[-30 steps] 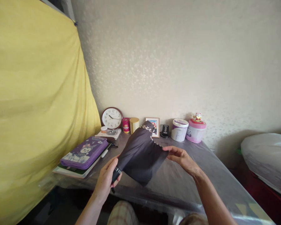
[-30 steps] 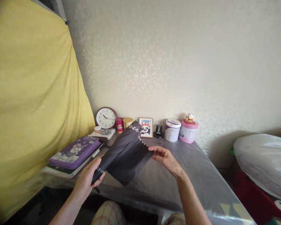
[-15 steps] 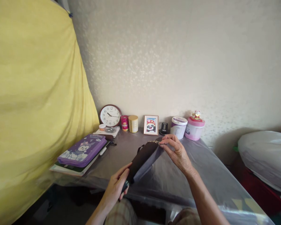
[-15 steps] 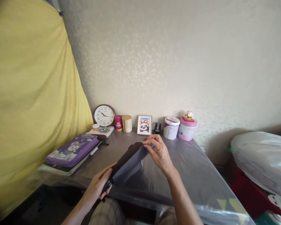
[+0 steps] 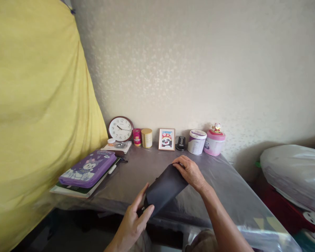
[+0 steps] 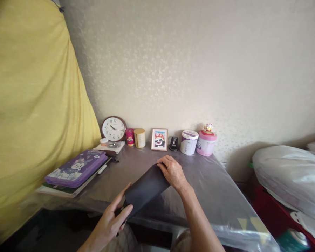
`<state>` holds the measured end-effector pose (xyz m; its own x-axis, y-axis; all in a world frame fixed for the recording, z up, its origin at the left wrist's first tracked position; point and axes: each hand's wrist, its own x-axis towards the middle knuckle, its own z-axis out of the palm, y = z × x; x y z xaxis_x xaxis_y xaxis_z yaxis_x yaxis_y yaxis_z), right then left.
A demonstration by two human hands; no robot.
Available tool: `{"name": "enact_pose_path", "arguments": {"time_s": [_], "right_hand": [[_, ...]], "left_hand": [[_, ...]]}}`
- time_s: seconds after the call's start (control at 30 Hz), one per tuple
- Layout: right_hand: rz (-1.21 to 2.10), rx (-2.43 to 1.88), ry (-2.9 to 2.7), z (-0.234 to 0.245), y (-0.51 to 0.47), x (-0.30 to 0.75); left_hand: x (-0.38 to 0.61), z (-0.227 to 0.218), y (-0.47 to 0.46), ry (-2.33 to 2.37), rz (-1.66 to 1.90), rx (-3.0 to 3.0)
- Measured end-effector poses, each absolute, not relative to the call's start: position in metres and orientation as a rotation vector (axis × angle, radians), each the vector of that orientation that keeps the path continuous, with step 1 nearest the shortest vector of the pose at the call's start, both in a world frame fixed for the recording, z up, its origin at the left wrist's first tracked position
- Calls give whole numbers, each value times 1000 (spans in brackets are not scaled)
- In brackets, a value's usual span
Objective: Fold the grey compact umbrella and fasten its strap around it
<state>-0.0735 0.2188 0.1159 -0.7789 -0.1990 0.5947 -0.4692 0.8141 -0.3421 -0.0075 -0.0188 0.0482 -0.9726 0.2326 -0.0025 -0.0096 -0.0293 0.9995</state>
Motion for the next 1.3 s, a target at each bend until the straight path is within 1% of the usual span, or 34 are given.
{"name": "enact_pose_path", "arguments": {"time_s": [0.13, 0.23, 0.33, 0.4, 0.47, 0.53, 0.6, 0.7, 0.77, 0.83, 0.9, 0.97, 1.07, 1.2, 1.3], "right_hand": [[506, 460, -2411, 120, 213, -66], [472, 689, -2362, 125, 203, -53], [349, 916, -2483, 124, 192, -47], [224, 882, -2554, 119, 190, -52], [208, 732, -2535, 116, 193, -59], [371, 606, -2428, 117, 202, -64], [687, 464, -2249, 119, 214, -66], [1192, 102, -1874, 120, 237, -66], [1455, -107, -1698, 115, 251, -69], [1711, -225, -1747, 105, 261, -73], [1930, -260, -1954, 94, 263, -78], [2058, -222, -2158, 84, 258, -82], [2140, -141, -2301, 73, 243, -85], [2256, -89, -2302, 70, 224, -86], [2384, -43, -2189, 70, 217, -87]], "left_hand": [[-8, 48, -18, 2044, 2042, 227], [-10, 48, -19, 2046, 2031, 214], [-13, 49, -22, 2052, 2036, 240], [-14, 50, -25, 2051, 2040, 260], [-14, 51, -27, 2043, 2030, 269], [-15, 51, -29, 2042, 2021, 286], [-16, 53, -32, 2013, 2037, 288], [-21, 59, -37, 1919, 2127, 232], [-25, 67, -40, 1874, 2200, 193], [-30, 75, -43, 1846, 2272, 167], [-34, 83, -46, 1828, 2336, 140], [-37, 90, -49, 1822, 2380, 136], [-39, 99, -53, 1811, 2420, 169], [-37, 110, -55, 1784, 2431, 186], [-36, 112, -54, 1777, 2434, 189]]}}
